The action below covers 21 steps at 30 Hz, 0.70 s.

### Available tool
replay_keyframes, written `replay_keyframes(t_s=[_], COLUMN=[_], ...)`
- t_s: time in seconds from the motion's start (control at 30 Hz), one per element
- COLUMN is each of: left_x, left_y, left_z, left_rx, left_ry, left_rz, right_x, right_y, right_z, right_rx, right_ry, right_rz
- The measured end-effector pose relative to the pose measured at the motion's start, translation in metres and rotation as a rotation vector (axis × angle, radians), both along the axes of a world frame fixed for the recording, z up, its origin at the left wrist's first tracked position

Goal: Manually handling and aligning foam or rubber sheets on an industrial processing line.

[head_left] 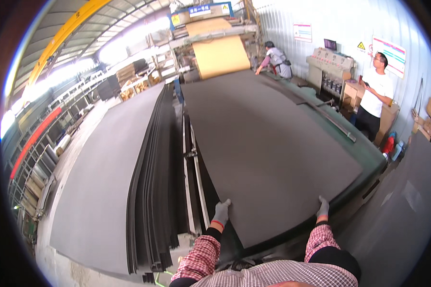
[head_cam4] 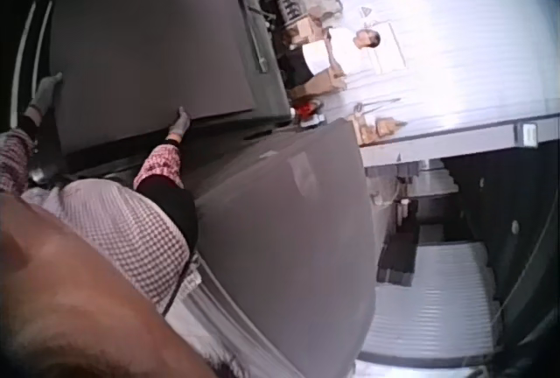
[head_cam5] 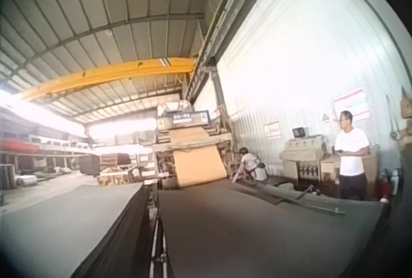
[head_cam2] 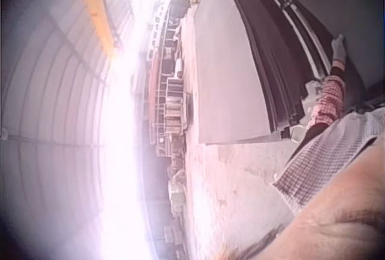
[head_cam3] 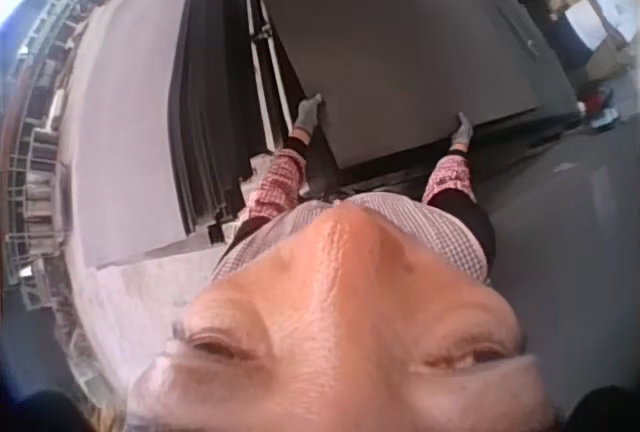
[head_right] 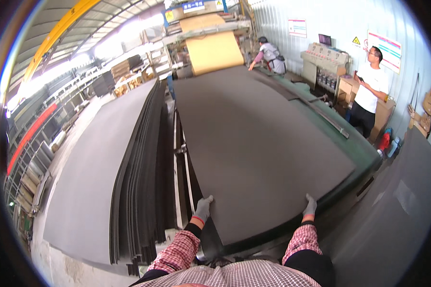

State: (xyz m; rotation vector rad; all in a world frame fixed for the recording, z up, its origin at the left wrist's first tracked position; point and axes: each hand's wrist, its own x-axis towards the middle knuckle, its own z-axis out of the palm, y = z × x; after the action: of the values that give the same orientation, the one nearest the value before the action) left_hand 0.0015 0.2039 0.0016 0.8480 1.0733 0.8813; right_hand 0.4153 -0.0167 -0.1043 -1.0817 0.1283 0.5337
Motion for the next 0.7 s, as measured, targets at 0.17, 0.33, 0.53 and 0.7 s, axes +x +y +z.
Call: replay_keyframes(t_s=[0.17,0.33,0.53,0.7], left_x=[0.004,0.014,-0.108,-0.274], left_y=[0.005,-0.072,-0.126,-0.155], left_z=[-0.06,-0.05,0.199,0.272], left_rx=[-0.046,0.015,0.978,0.67], left_ry=[0.189,0.453,0.792,1.881], left_rz=[-0.162,-0.762,0.066,0.494], right_x=[0.018,0.111,0.099,0.103], right_y=[-0.033,-0.121,-0.13,-0.123], right_z=[-0.055,-0.083,-0.031,-0.039], right_rx=[-0.133,-0.502,-0.294,-0.604], right_ry=[0.121,0.01,-0.045,-0.064], right_rz=[-0.101,-0.213,-0.28,-0.272])
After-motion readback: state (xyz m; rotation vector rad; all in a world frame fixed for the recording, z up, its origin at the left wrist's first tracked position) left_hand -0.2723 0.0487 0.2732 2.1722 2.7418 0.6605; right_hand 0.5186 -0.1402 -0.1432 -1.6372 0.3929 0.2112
